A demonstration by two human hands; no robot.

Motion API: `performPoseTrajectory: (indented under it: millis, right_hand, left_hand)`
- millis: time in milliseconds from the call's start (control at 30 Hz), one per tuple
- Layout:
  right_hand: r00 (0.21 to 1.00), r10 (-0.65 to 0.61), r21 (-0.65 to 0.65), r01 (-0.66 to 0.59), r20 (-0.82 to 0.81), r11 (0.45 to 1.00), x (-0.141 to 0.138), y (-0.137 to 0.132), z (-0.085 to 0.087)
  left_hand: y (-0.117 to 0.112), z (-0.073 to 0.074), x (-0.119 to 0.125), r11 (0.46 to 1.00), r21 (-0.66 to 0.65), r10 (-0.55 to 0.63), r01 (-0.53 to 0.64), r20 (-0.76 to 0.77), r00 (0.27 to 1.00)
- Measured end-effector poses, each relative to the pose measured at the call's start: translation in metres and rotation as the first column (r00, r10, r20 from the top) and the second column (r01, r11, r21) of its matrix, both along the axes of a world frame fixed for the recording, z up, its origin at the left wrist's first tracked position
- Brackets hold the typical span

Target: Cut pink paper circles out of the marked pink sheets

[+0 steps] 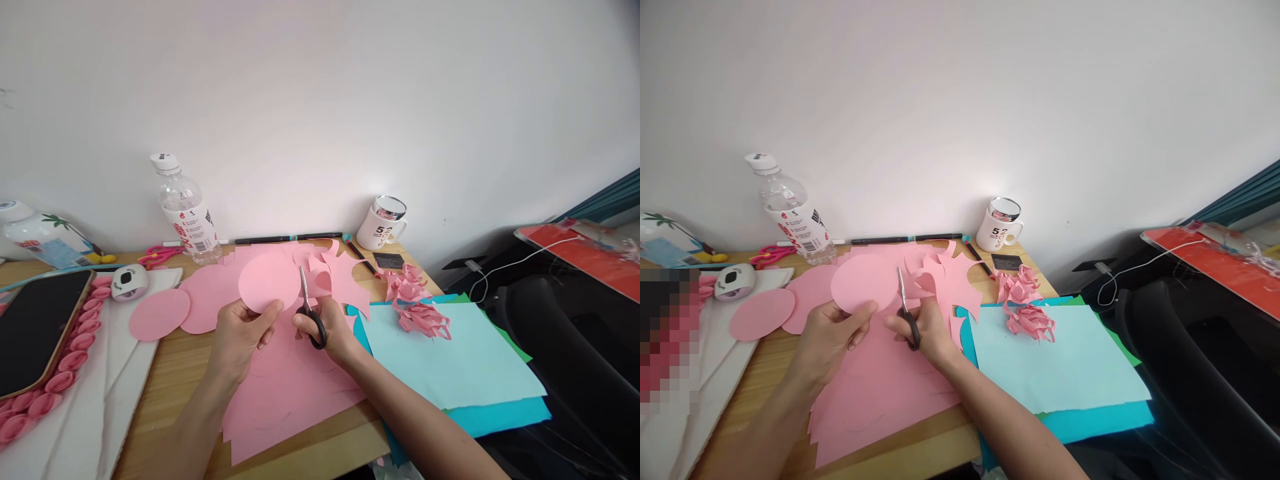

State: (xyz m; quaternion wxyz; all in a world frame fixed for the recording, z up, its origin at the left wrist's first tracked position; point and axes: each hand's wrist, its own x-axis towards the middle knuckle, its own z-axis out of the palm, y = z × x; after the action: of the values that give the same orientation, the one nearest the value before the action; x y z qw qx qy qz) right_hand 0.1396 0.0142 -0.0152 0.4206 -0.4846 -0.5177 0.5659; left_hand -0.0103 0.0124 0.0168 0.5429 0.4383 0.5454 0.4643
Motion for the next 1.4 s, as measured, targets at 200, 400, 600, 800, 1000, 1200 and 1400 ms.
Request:
performPoseTrajectory:
  millis: [200,400,600,800,1000,1200,1400]
  right_hand:
    - [0.935,-0.319,-0.003,0.322,-0.153,0.947,0.0,0.009,-0.015]
    - [0.85,-0.478,0.087,0.505,-0.221,0.859,0.002,0.012,-0.008]
    - [0.794,-0.577,0.273,0.608,-0.192,0.745,0.002,0.013,-0.009]
    - [0.531,-0.814,0.451,0.802,-0.235,0.392,0.024,0.025,-0.004]
    - [0.647,-0.751,0.524,0.597,0.132,0.607,0.035,0.03,-0.015]
    - [0.648,-0.758,0.567,0.652,-0.073,0.503,0.034,0.034,-0.012]
    - [0.426,-0.871,0.548,0.802,-0.246,0.238,0.065,0.033,0.003]
  left_hand:
    - [0.009,-0.008,-0.003,0.985,0.025,0.167,-0.173,0.167,0.972]
    - [0.024,-0.019,-0.014,0.9,-0.12,0.434,-0.42,0.359,0.826]
    - [0.025,-0.024,-0.013,0.949,-0.144,0.316,-0.282,0.366,0.875]
    - [0.02,-0.027,-0.005,0.989,-0.078,0.148,-0.129,0.334,0.931]
    - [0.016,-0.032,0.001,0.999,-0.031,0.038,-0.03,0.289,0.957]
    - [0.014,-0.028,-0.002,0.998,0.036,-0.065,0.06,0.154,0.986]
    - [0.013,-0.039,0.002,0.961,0.199,-0.164,0.191,-0.145,0.976]
